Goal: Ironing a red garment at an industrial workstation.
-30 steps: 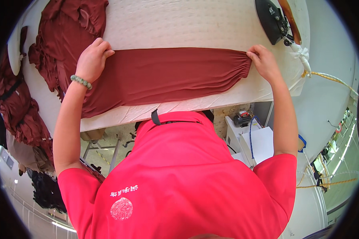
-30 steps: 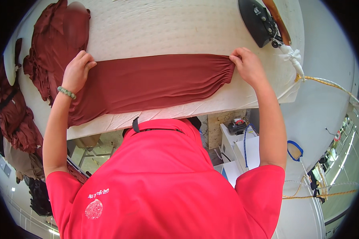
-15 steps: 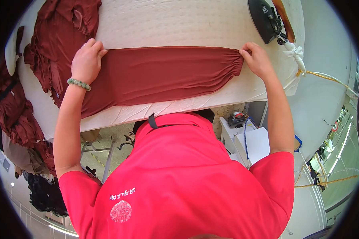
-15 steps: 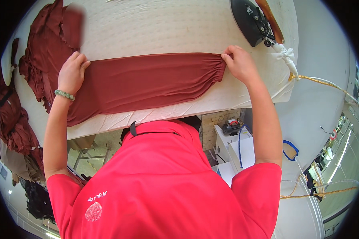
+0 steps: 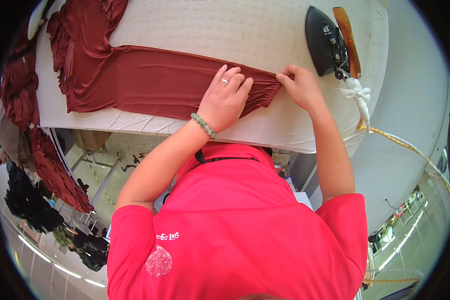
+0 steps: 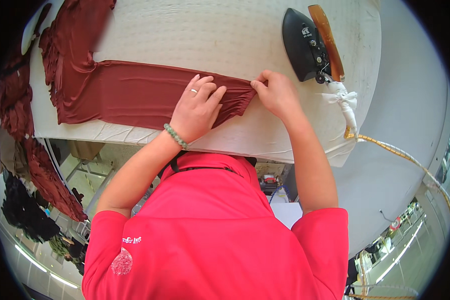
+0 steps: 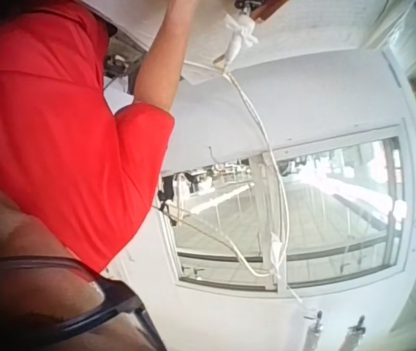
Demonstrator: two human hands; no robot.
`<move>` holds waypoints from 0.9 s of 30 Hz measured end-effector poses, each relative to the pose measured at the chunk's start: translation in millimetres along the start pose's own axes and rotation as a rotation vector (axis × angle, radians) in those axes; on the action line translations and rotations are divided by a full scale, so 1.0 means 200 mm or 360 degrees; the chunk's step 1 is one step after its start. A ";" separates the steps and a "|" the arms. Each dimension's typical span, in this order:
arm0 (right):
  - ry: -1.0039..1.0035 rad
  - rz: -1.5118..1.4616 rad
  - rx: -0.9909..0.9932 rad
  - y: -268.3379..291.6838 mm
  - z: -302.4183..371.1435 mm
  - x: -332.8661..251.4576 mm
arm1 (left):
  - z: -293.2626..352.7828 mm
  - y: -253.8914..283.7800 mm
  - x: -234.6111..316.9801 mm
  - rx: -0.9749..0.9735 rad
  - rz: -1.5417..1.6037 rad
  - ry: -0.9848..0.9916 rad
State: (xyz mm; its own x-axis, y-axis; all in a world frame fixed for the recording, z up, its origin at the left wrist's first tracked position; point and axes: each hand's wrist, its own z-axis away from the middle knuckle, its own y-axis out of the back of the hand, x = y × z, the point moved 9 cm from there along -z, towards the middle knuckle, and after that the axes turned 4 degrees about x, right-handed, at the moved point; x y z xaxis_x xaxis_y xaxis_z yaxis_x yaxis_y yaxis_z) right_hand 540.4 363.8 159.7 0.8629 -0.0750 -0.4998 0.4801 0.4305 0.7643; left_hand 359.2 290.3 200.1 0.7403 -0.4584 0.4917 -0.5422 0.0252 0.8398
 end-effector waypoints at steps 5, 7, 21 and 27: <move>-0.0019 -0.0177 -0.0113 -0.03 -0.04 0.04 | -0.02 -0.01 0.02 0.0014 -0.0068 0.0044; -0.0012 -0.0163 -0.0099 -0.03 -0.05 0.04 | -0.02 -0.03 0.06 0.0001 -0.0164 0.0034; 0.0231 0.0258 0.0237 0.14 0.01 -0.09 | -0.04 -0.21 0.27 -0.0188 -0.0452 -0.0134; 0.0266 0.0648 0.1373 0.85 0.03 -0.11 | -0.02 -0.24 0.28 -0.0195 -0.0597 -0.0185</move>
State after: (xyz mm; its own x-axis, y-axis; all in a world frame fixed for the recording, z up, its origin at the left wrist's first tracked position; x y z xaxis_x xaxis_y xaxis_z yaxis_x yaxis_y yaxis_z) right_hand 603.8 433.6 304.0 0.9871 0.0912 -0.1313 0.1576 -0.4182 0.8946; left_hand 429.0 267.8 187.6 0.8241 -0.5530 0.1228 -0.1866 -0.0603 0.9806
